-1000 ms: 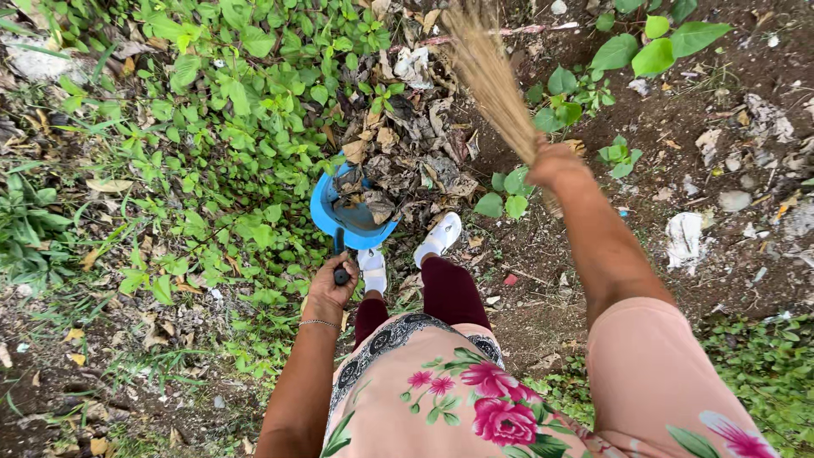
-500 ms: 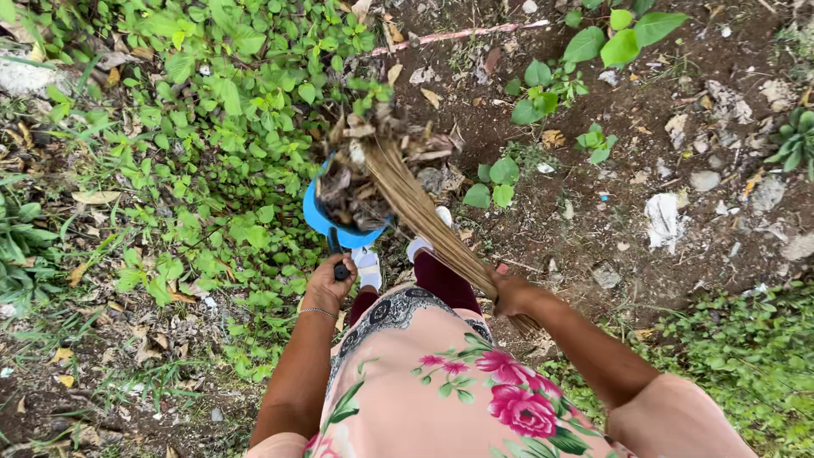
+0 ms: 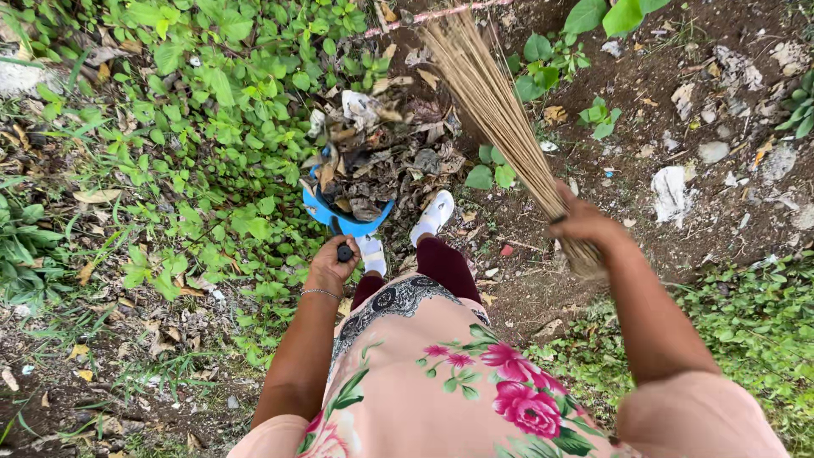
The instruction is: The person sweeps dry leaves and debris on a dirt path using a traditional broom and a blue dustpan. They gather the debris into piles and sweep it into the dustpan, repeating the process to clear the area.
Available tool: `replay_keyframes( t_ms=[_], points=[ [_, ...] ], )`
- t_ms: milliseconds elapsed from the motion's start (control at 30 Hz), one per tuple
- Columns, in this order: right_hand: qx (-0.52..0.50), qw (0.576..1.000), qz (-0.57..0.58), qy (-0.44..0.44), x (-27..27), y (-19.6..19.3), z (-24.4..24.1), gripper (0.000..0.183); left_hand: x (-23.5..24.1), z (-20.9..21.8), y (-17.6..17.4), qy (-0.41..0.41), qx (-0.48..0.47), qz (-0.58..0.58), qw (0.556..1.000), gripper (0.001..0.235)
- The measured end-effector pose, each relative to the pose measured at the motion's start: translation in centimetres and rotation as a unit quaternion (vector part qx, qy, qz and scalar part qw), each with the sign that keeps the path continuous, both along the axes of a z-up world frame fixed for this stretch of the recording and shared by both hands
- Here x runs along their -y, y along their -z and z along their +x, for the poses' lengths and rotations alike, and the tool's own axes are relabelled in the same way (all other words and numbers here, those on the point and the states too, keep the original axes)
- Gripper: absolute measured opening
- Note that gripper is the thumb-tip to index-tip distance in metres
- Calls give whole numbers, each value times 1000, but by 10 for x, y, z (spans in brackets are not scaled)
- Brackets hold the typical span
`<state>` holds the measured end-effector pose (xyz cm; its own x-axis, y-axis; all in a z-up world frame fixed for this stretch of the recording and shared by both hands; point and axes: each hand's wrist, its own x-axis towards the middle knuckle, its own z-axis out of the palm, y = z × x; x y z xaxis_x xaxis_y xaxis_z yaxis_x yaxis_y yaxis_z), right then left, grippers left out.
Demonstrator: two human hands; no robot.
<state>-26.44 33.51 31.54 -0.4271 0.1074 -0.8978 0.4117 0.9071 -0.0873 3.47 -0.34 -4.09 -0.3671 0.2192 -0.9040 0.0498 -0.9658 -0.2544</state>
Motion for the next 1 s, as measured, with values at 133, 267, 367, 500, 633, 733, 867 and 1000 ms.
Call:
replay_keyframes(
  t_ms=[133, 267, 367, 500, 633, 733, 867, 1000],
  points=[
    [41, 997, -65, -15, 47, 101, 32, 108, -7, -1, 9, 18, 26, -13, 999, 21],
    [150, 978, -9, -142, 60, 123, 111, 114, -9, -1, 16, 50, 23, -19, 998, 22],
    [142, 952, 6, -273, 30, 103, 143, 119, -13, 0, 16, 43, 46, -4, 998, 23],
    [192, 947, 4, -256, -1, 98, 164, 116, -14, -10, 8, 29, 33, 0, 999, 22],
    [184, 951, 19, -250, 5, 122, 174, 97, -16, -22, 8, 19, 40, 2, 999, 20],
    [175, 951, 35, -253, 7, 118, 174, 102, -11, -21, 13, 16, 29, 36, 999, 17],
    [156, 946, 46, -280, 4, 83, 165, 113, -2, -1, 4, 47, -21, 65, 997, 13],
    [144, 949, 42, -277, 6, 44, 164, 117, 15, 24, -26, 67, -53, 35, 996, 13]
  ],
)
